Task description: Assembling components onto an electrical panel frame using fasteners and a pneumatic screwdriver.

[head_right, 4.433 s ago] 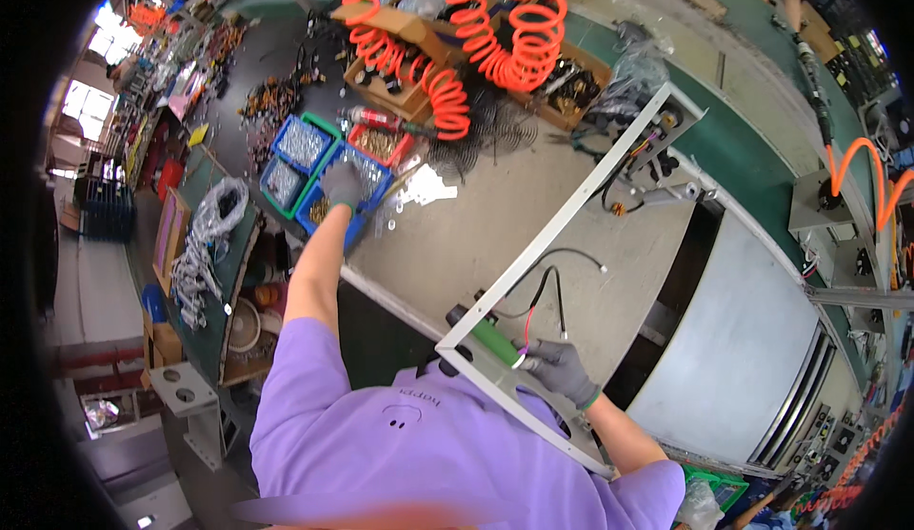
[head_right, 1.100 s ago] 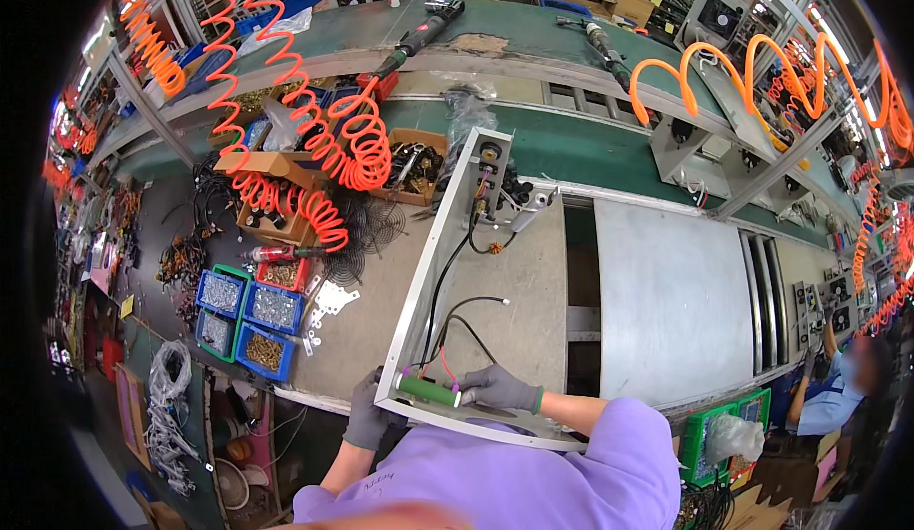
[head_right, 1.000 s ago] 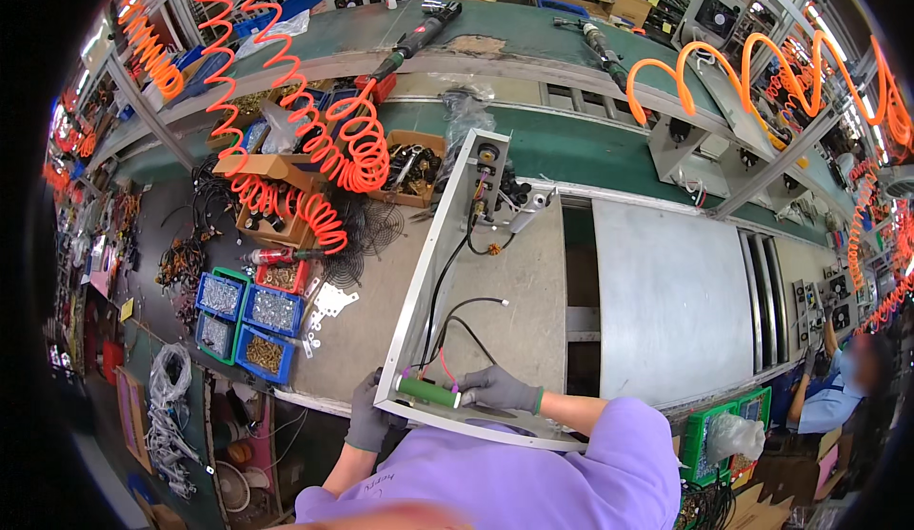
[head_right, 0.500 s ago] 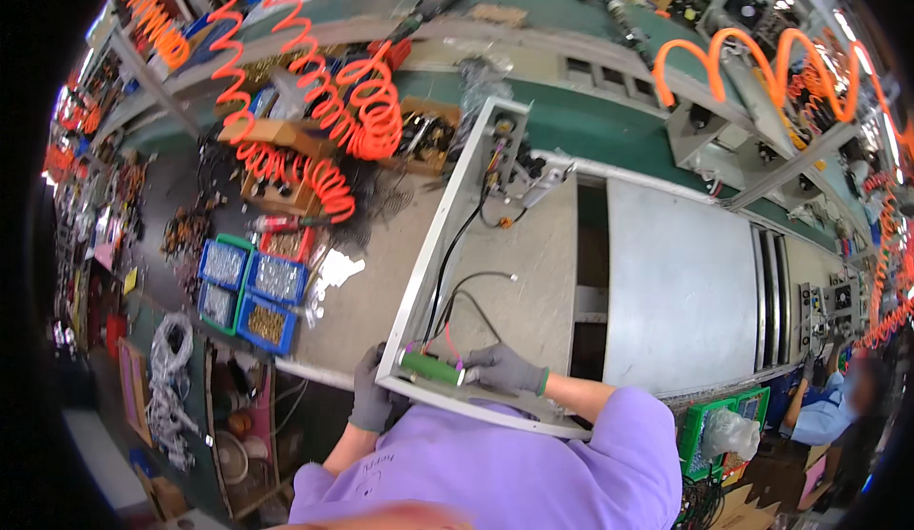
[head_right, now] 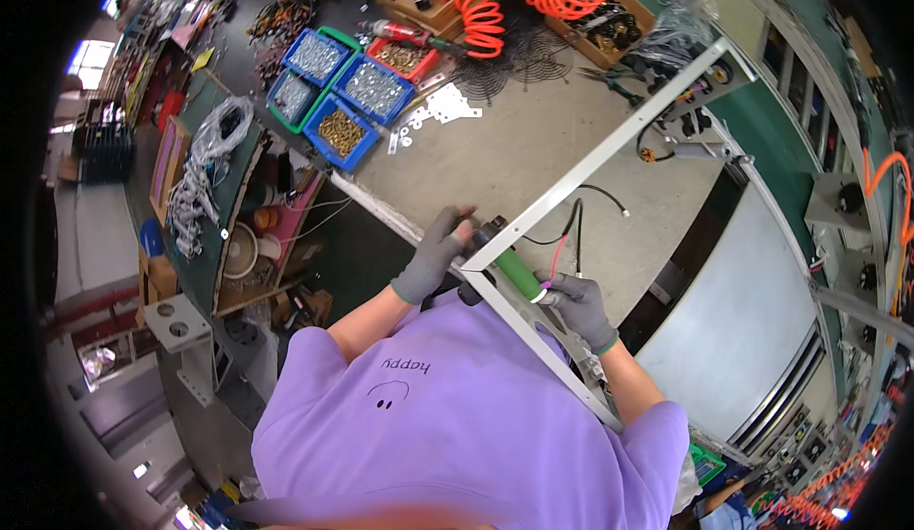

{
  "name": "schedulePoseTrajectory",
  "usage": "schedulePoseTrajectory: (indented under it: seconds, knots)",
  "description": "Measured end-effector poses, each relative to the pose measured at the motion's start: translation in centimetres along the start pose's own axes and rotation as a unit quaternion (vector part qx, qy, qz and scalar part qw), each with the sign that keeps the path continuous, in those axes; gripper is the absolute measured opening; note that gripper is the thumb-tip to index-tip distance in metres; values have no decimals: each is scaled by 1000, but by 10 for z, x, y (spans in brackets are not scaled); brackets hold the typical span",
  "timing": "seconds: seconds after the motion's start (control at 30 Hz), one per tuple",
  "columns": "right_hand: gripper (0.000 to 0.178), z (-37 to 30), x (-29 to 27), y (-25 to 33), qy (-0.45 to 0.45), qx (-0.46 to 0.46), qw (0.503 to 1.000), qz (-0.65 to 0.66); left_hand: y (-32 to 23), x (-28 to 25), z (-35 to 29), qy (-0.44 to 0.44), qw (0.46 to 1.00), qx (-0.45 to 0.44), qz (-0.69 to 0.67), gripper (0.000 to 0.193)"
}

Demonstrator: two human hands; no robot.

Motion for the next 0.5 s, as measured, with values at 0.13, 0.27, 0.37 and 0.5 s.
schedulePoseTrajectory:
  seconds: [0.13, 0.27, 0.37, 0.5]
  knots:
    - [30, -2, 1, 1, -8, 6, 1000, 7, 13, -10, -1, 56, 997, 6, 43, 46]
    - [30, -2, 0, -5, -23, 13, 1000, -4, 10, -19, -5, 60, 997, -13, 50, 44]
    - [31, -4, 2, -3, -30, 8, 999, -19, -13, 2, 1, 74, 991, 57, 99, 47]
    - [32, -1, -1, 3, -19, 16, 1000, -1, 19, -32, 5, 30, 968, 55, 244, 50]
Point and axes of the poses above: each hand's wrist, its own z-axis towards the middle knuckle, its own x-axis out of the palm, y = z × x, the point moved 3 cm from there along z, towards the middle knuckle, and after that the axes turned 12 degrees about -z, right-handed, at the moved point
